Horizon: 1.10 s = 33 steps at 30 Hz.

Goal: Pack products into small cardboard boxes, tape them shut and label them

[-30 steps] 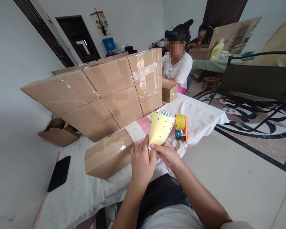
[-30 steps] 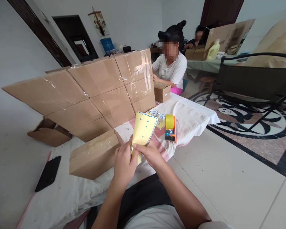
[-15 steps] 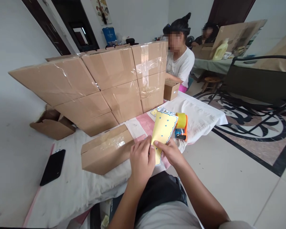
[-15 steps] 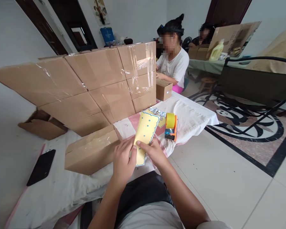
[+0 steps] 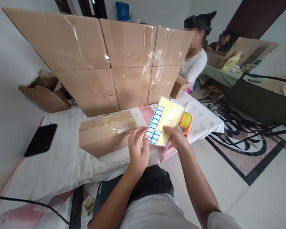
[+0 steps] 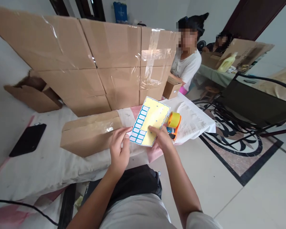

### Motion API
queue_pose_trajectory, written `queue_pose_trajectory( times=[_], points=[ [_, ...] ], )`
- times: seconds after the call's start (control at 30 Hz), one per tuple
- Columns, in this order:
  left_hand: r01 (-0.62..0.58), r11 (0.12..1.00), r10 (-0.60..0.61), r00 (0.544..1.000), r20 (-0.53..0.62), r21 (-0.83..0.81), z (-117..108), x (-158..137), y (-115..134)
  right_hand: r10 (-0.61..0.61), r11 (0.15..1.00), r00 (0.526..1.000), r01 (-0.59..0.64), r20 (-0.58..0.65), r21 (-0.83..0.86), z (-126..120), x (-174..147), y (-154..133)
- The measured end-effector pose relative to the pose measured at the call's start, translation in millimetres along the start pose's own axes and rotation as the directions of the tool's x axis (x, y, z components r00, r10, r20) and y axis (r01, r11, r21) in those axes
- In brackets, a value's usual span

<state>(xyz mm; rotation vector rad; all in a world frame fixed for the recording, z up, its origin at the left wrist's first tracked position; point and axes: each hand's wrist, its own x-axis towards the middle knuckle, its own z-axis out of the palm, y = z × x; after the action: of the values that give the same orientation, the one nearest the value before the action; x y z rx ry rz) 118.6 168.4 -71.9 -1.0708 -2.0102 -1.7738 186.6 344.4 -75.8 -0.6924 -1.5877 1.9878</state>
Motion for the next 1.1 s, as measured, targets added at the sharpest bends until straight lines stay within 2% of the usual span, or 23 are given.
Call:
queue_pose_trajectory(
  times=[0.1, 0.17, 0.2, 0.27, 0.3, 0.33, 0.37, 0.4, 0.47, 0.5, 0.6, 0.7, 0.87, 0.97, 1.03, 1.1],
  points=[
    [0.009, 0.999, -0.01, 1.0, -0.025, -0.035, -3.9, -1.4, -4.7, 0.112, 0.934, 0.993, -0.116, -0.03, -0.339, -1.7, 52.4, -2.6],
    [0.049, 0.996, -0.052, 0.998, -0.032, -0.077, -5.2, -2.4, -8.8, 0.121, 0.878, 0.987, -0.156, -0.104, -0.453, 2.7, 80.3, -5.1],
    [0.069, 0.993, -0.073, 0.997, -0.033, -0.091, -5.7, -2.6, -11.0, 0.083, 0.858, 0.984, -0.151, -0.157, -0.49, 6.0, 88.6, -6.9],
    [0.113, 0.987, -0.118, 0.992, -0.04, -0.112, -6.4, -2.4, -15.1, -0.104, 0.773, 0.962, -0.081, -0.252, -0.629, 12.9, 90.2, -10.3],
    [0.145, 0.981, -0.151, 0.988, -0.04, -0.128, -6.7, -2.0, -17.0, -0.226, 0.709, 0.946, -0.005, -0.234, -0.705, 16.2, 83.4, -11.4],
    [0.188, 0.97, -0.196, 0.98, -0.035, -0.154, -7.1, -1.5, -18.7, -0.326, 0.644, 0.933, 0.104, -0.149, -0.758, 19.2, 72.4, -11.6],
    [0.238, 0.954, -0.246, 0.969, -0.024, -0.183, -7.4, -1.0, -20.5, -0.382, 0.6, 0.924, 0.241, -0.008, -0.762, 22.3, 58.2, -10.7],
    [0.289, 0.934, -0.296, 0.955, -0.005, -0.211, -7.6, -0.8, -22.2, -0.394, 0.6, 0.906, 0.381, 0.155, -0.704, 25.5, 42.0, -8.6],
    [0.363, 0.9, -0.367, 0.93, 0.033, -0.242, -7.9, -1.2, -25.6, -0.38, 0.697, 0.837, 0.539, 0.394, -0.473, 33.2, 9.5, -1.1],
    [0.382, 0.891, -0.383, 0.923, 0.045, -0.244, -8.0, -2.0, -27.2, -0.391, 0.738, 0.812, 0.558, 0.434, -0.379, 37.5, -4.3, 3.8],
    [0.389, 0.892, -0.388, 0.92, 0.053, -0.231, -8.6, -5.2, -30.5, -0.465, 0.775, 0.814, 0.564, 0.348, -0.284, 49.1, -28.3, 18.1],
    [0.368, 0.909, -0.37, 0.929, 0.027, -0.195, -11.2, -7.0, -30.7, -0.511, 0.779, 0.819, 0.569, 0.259, -0.262, 52.6, -29.7, 25.2],
    [0.303, 0.95, -0.311, 0.935, -0.168, -0.072, -25.7, -1.7, -29.7, -0.558, 0.758, 0.81, 0.586, 0.179, -0.288, 45.3, -11.9, 27.7],
    [0.271, 0.961, -0.238, 0.906, -0.349, 0.048, -48.9, 6.3, -35.1, -0.551, 0.688, 0.813, 0.57, 0.189, -0.449, 44.2, 7.4, 36.2],
    [0.258, 0.954, -0.16, 0.867, -0.472, 0.151, -72.4, 12.9, -43.1, -0.53, 0.647, 0.821, 0.553, 0.212, -0.525, 47.4, 22.2, 45.2],
    [0.277, 0.912, -0.066, 0.826, -0.56, 0.301, -99.4, 19.8, -53.7, -0.512, 0.647, 0.829, 0.543, 0.223, -0.536, 53.8, 34.7, 54.3]
  ],
)
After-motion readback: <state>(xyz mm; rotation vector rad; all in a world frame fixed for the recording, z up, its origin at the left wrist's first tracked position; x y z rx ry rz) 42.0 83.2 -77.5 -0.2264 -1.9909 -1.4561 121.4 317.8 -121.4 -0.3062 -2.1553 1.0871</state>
